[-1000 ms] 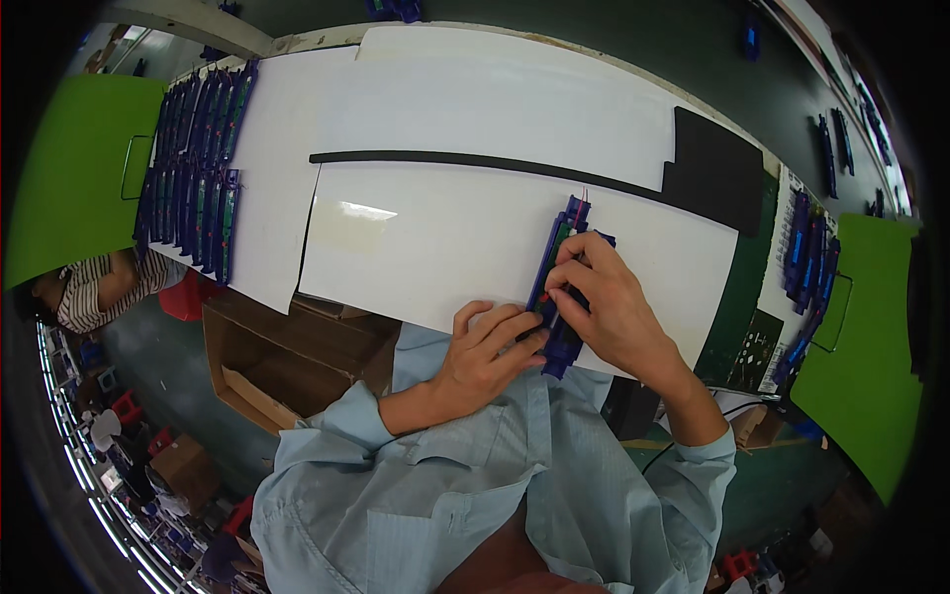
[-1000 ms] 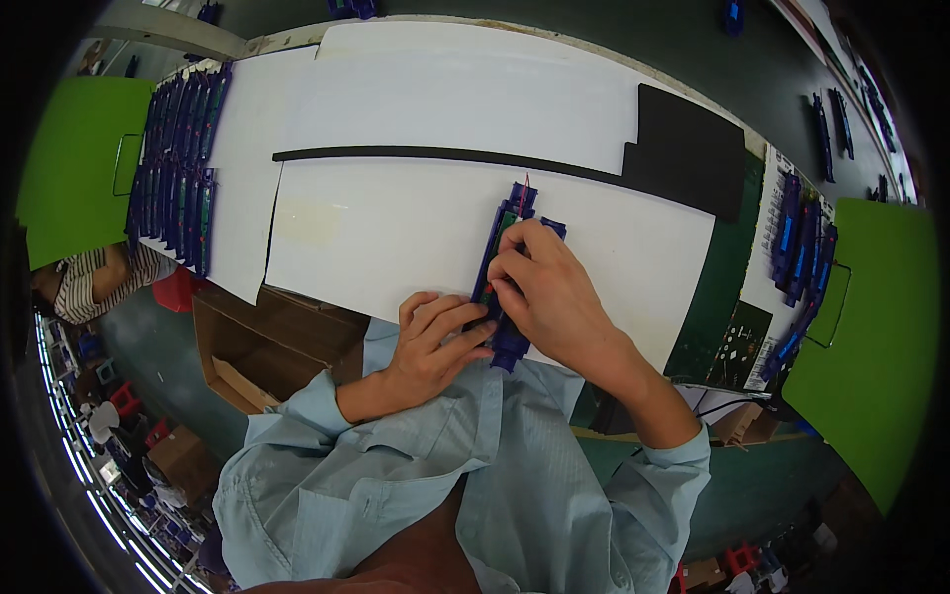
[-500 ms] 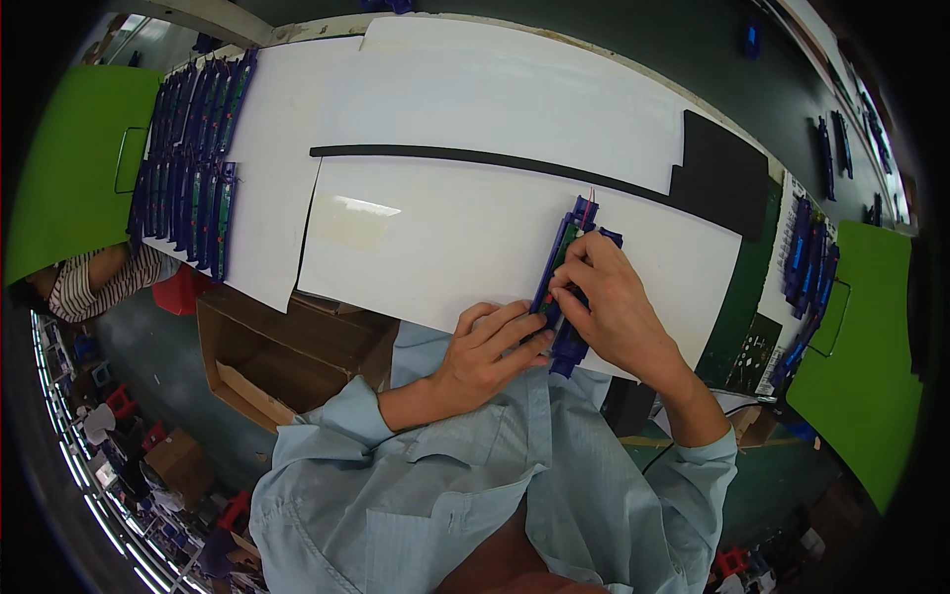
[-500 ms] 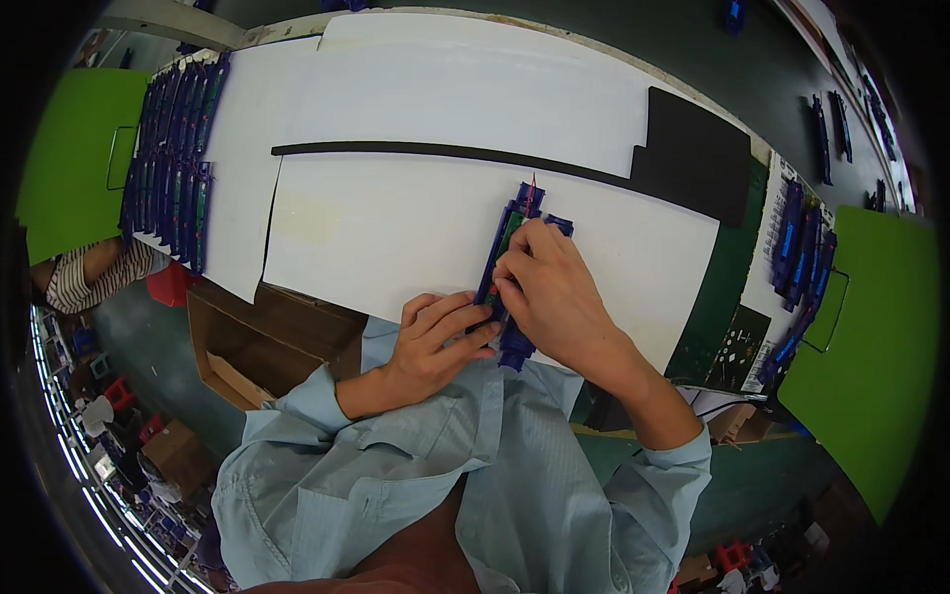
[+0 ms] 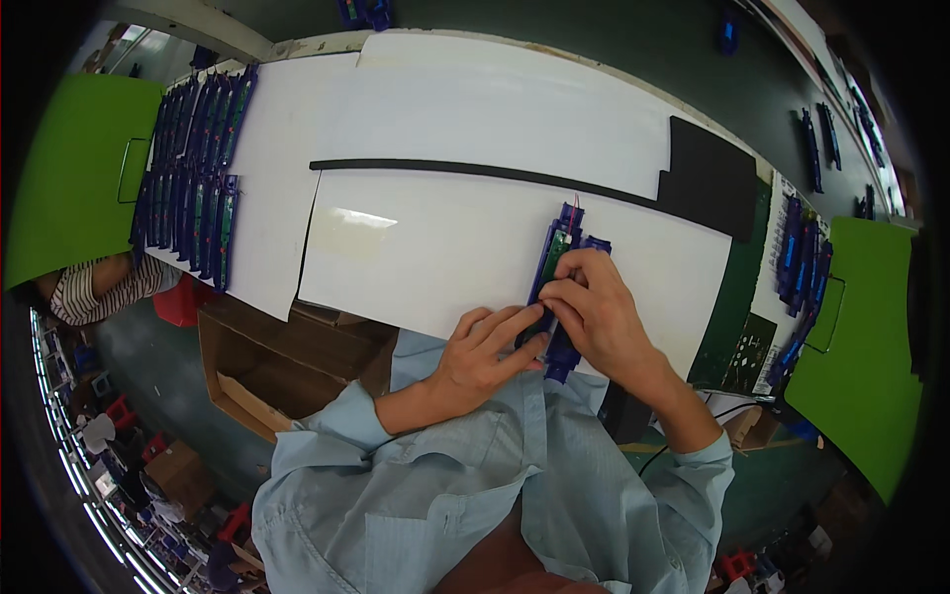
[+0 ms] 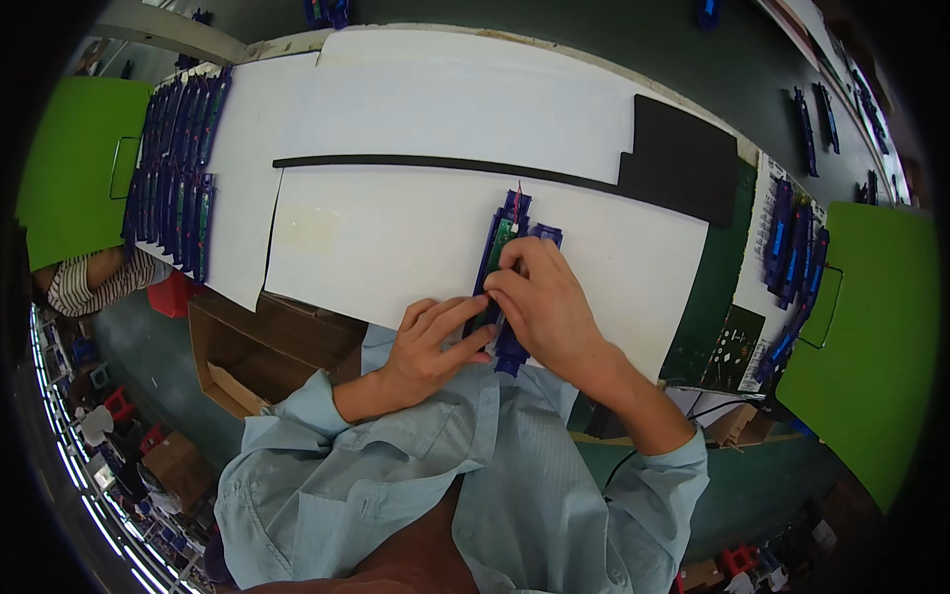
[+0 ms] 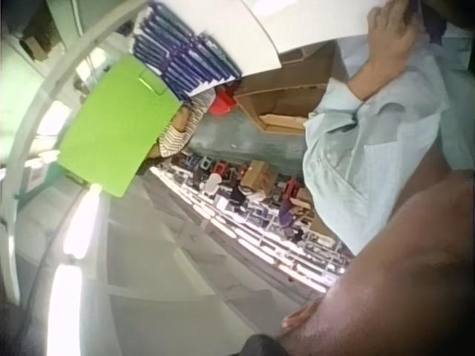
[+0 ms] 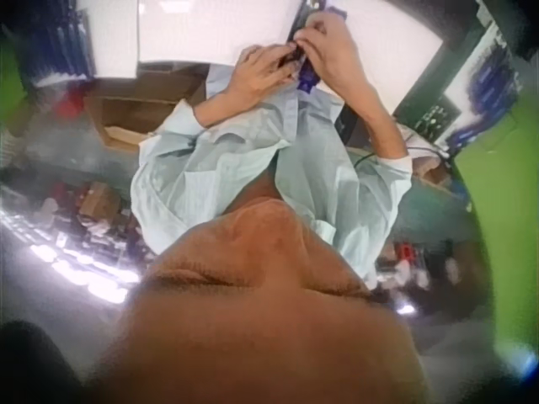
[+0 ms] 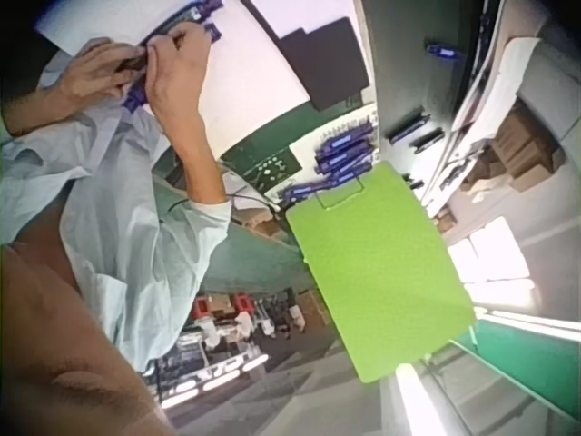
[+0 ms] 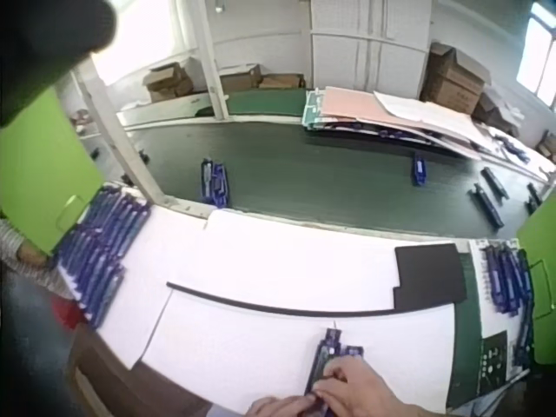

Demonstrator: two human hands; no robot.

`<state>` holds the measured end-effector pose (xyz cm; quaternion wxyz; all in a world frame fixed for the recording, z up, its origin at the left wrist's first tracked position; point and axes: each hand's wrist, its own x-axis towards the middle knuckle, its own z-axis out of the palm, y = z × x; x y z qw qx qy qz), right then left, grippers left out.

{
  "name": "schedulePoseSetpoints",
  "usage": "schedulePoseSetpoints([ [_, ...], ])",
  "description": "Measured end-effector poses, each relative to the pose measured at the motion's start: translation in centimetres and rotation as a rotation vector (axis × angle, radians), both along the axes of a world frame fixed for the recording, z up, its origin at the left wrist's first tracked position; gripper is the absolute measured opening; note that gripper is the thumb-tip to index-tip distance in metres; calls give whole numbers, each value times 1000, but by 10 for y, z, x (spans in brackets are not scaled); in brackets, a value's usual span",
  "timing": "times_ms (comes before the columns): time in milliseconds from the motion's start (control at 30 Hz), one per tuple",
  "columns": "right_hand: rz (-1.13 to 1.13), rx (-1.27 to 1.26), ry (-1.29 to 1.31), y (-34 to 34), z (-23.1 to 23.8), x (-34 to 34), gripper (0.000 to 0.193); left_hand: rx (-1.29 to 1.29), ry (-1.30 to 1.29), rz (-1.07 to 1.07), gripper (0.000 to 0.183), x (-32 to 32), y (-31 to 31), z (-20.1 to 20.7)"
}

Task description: The person repeatedly picks up blue plastic casings and small black foam pieces from a white table, inserts the foam into the casings, and places the assembled units on a green conveyor belt. The person handles the items one at a time throughout the clip.

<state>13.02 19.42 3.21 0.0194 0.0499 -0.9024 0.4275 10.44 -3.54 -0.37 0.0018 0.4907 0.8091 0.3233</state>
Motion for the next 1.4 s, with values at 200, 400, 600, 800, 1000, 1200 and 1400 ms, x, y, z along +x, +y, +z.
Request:
schedulePoseSetpoints([
  [200, -258, 170, -163, 2, 11, 43, 76, -230, 183, -135, 45, -18, 6, 34],
  [400, -139, -136, -284, 11, 25, 39, 51, -79, 42, -311, 36, -43, 11, 56],
  [600, -108, -211, -155, 108, 29, -72, 31, 33, 224, -243, 26, -133, 90, 87],
  [800, -199, -316, -313, 220, 1, -239, 31, 18, 369, -192, 25, -253, 198, 37],
  [1000, -731, 295, 134, 305, -32, -310, 50, 97, 378, -44, 42, -269, 243, 20],
  [1200, -964, 605, -117, 358, -64, -332, 84, -1, 103, -277, 41, -180, 198, 3],
  [1400, -871, 629, -135, 411, -54, -275, 52, -5, -93, -354, 25, -166, 173, -15],
])
